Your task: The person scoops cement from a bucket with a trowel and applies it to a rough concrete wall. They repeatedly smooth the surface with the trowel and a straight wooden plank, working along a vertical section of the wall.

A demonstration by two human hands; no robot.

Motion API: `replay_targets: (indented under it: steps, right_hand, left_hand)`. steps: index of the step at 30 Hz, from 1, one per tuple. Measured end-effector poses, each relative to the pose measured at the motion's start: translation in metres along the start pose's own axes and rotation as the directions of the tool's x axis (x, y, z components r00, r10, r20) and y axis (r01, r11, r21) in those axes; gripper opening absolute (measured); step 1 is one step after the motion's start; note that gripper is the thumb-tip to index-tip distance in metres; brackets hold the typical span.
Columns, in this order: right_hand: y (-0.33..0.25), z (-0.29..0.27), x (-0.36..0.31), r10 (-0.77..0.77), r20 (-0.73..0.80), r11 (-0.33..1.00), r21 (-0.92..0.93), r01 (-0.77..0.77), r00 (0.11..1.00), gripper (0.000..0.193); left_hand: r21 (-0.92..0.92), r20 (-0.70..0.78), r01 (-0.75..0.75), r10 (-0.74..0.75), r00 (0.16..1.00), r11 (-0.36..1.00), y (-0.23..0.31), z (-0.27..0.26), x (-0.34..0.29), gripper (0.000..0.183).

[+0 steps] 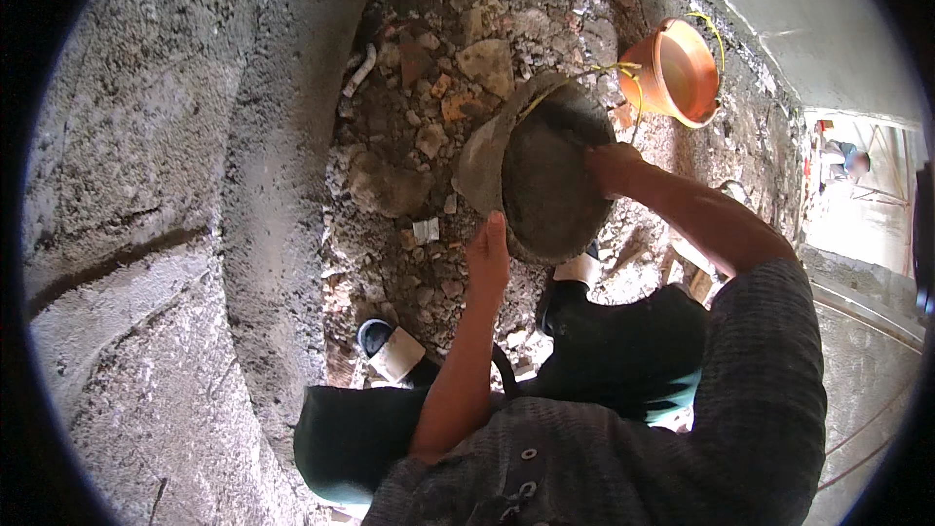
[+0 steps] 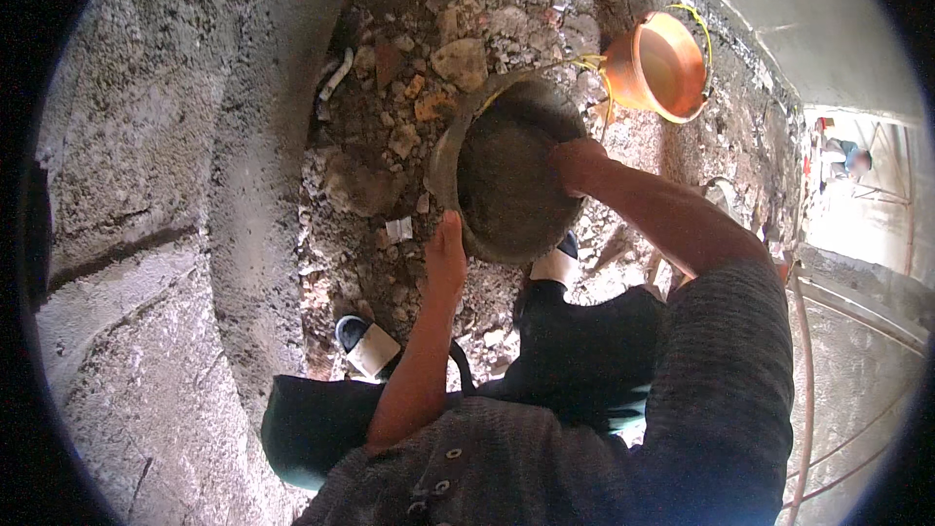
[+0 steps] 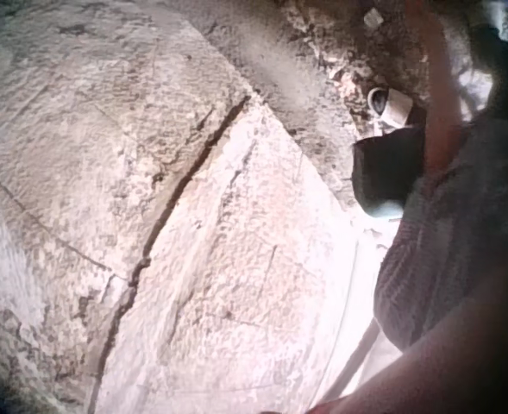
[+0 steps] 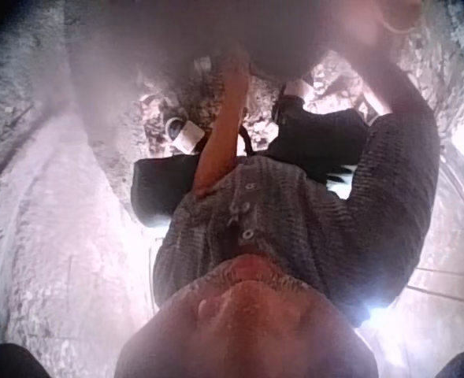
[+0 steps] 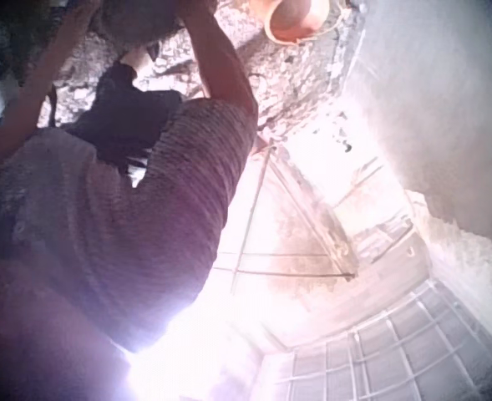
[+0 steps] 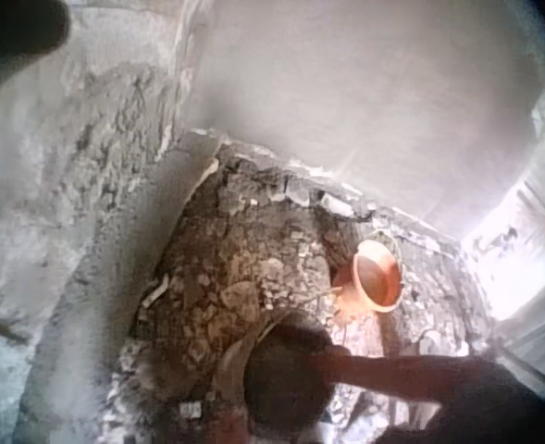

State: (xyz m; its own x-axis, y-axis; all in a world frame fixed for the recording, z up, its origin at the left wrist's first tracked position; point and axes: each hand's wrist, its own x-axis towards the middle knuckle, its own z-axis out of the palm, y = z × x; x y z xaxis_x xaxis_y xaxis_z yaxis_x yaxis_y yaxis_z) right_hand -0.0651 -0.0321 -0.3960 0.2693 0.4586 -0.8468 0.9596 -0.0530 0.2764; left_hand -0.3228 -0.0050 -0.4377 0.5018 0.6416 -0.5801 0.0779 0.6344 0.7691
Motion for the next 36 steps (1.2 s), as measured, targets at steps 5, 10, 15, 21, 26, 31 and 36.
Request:
replay_targets:
  steps: [5,10,15,21,26,31,36]
  right_hand:
    - [-0.02,0.047,-0.014,-0.463,0.116,0.884,0.138,0.448,0.879,0.031]
    - [-0.05,-0.018,-0.067,-0.298,0.223,0.629,0.778,0.015,0.928,0.033]
    - [-0.022,-0.02,-0.083,-0.297,-0.013,0.559,0.809,0.184,0.955,0.039]
    - [0.016,-0.018,-0.077,0.042,-0.313,0.883,0.456,0.112,0.949,0.033]
    - [-0.068,-0.007,-0.062,0.036,-0.144,0.977,0.215,-0.004,0.989,0.029]
    - [-0.043,-0.035,-0.152,0.031,-0.039,0.833,0.553,-0.005,0.999,0.031]
    - [0.002,-0.026,-0.132,0.326,-0.076,0.798,0.557,-0.231,0.942,0.028]
  left_hand:
    - [0.033,0.025,-0.012,0.012,1.0,0.999,-0.002,0.002,0.004,0.043]
    - [-0.064,-0.045,-0.002,-0.001,0.999,0.998,-0.009,0.001,0.01,0.042]
    - [-0.073,0.015,0.066,-0.065,0.998,0.995,-0.014,-0.005,0.013,0.043]
    - [0.019,0.022,0.105,-0.106,0.994,0.994,0.002,-0.011,0.008,0.045]
    - [-0.071,0.007,0.167,-0.167,0.986,0.983,-0.002,0.003,0.008,0.047]
    - [0.019,-0.011,0.029,-0.029,1.0,0.999,-0.003,-0.004,0.007,0.047]
    - [0.039,0.005,0.119,-0.12,0.993,0.992,-0.001,-0.008,0.011,0.051]
